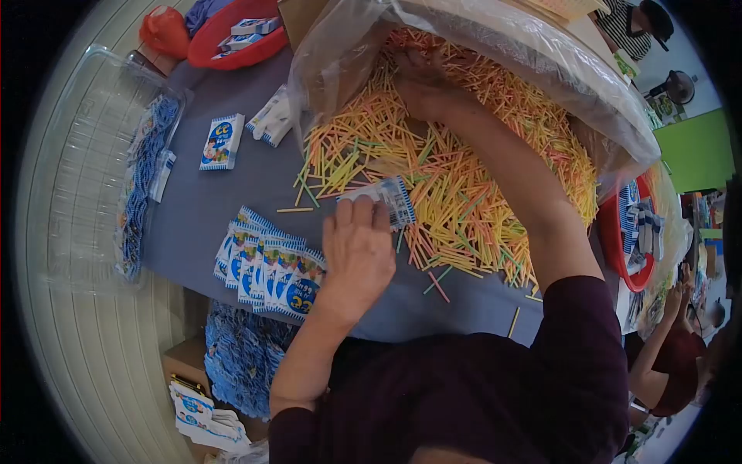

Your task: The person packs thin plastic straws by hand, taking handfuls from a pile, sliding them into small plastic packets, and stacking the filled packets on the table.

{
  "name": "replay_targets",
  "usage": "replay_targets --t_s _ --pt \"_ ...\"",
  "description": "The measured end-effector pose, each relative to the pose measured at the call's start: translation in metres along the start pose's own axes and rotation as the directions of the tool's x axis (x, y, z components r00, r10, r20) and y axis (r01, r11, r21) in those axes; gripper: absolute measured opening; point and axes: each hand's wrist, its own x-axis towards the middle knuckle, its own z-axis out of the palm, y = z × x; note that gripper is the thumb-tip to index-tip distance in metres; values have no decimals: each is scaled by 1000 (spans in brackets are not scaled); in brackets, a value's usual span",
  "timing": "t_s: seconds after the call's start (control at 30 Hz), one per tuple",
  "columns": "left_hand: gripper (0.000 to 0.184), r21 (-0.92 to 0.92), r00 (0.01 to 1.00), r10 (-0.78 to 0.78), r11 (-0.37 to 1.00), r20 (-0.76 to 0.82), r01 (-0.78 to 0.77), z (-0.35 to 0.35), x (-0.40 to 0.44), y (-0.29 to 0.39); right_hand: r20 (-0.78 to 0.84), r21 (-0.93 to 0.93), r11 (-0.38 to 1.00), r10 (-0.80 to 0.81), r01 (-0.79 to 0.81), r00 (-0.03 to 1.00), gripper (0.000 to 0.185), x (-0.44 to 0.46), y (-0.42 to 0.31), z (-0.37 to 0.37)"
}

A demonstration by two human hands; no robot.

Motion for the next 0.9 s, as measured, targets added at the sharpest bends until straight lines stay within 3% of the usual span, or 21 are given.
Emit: replay_targets --t_s 0.03,0.17,0.23,0.27,0.33,0.37,0.43,0.47,0.53,0.57,0.63,0.67,0.7,0.73,0.77,0.83,0.87,0.9 --pt "24 43 994 50 998 101 -54 14 6 -2 -100 4 1000 -21 22 995 41 5 4 8" --pt "25 32 986 97 994 135 -103 37 7 -4 -217 -1 987 -158 162 963 35 -2 17 34" --pt "21 117 988 153 981 32 -156 41 1 -5 104 -228 961 -137 157 985 32 -26 7 -12" --pt "21 119 988 148 981 33 -151 40 2 -9 104 -226 960 -142 162 984 32 -29 7 -11" --pt "12 -18 985 127 991 -119 -130 38 6 -16 -31 5 999 -43 43 999 39 -47 19 -6" --pt "12 -21 984 132 991 -119 -135 38 7 -19 -29 3 999 -38 38 999 39 -54 29 -4" --pt "9 -84 960 140 983 -244 -165 40 7 -23 -286 290 957 62 25 956 38 -63 45 -6" --pt "9 -83 959 148 982 -242 -173 45 4 -23 -288 292 956 70 18 955 38 -68 46 -3" --pt "9 13 957 228 973 -180 -229 52 0 -18 -449 747 662 440 57 778 33 -80 47 -3" --pt "9 13 954 239 971 -183 -241 53 -2 -16 -452 745 665 448 51 772 33 -83 50 -2" --pt "10 -11 981 161 987 -107 -163 50 -2 -11 -246 943 320 500 86 830 29 -84 57 0" --pt "10 -13 979 171 985 -112 -173 48 0 -8 -250 942 326 507 85 825 29 -88 55 3" --pt "10 -30 983 137 989 -124 -142 44 2 -4 -196 973 12 568 230 800 21 -91 44 2" --pt "11 -45 986 100 993 -135 -107 39 4 -1 -125 881 -297 603 367 788 14 -94 39 3" --pt "11 -42 985 102 993 -136 -109 34 6 -1 -127 880 -297 605 371 786 14 -94 42 13" --pt "14 -193 998 0 981 -55 -11 27 12 -5 -146 550 -786 244 284 959 11 -95 43 20" --pt "14 -189 998 2 982 -55 -12 26 12 -8 -148 547 -787 246 286 958 11 -96 43 25" --pt "13 -110 991 50 992 -122 -64 26 12 -12 19 652 -718 335 243 942 15 -101 31 7"
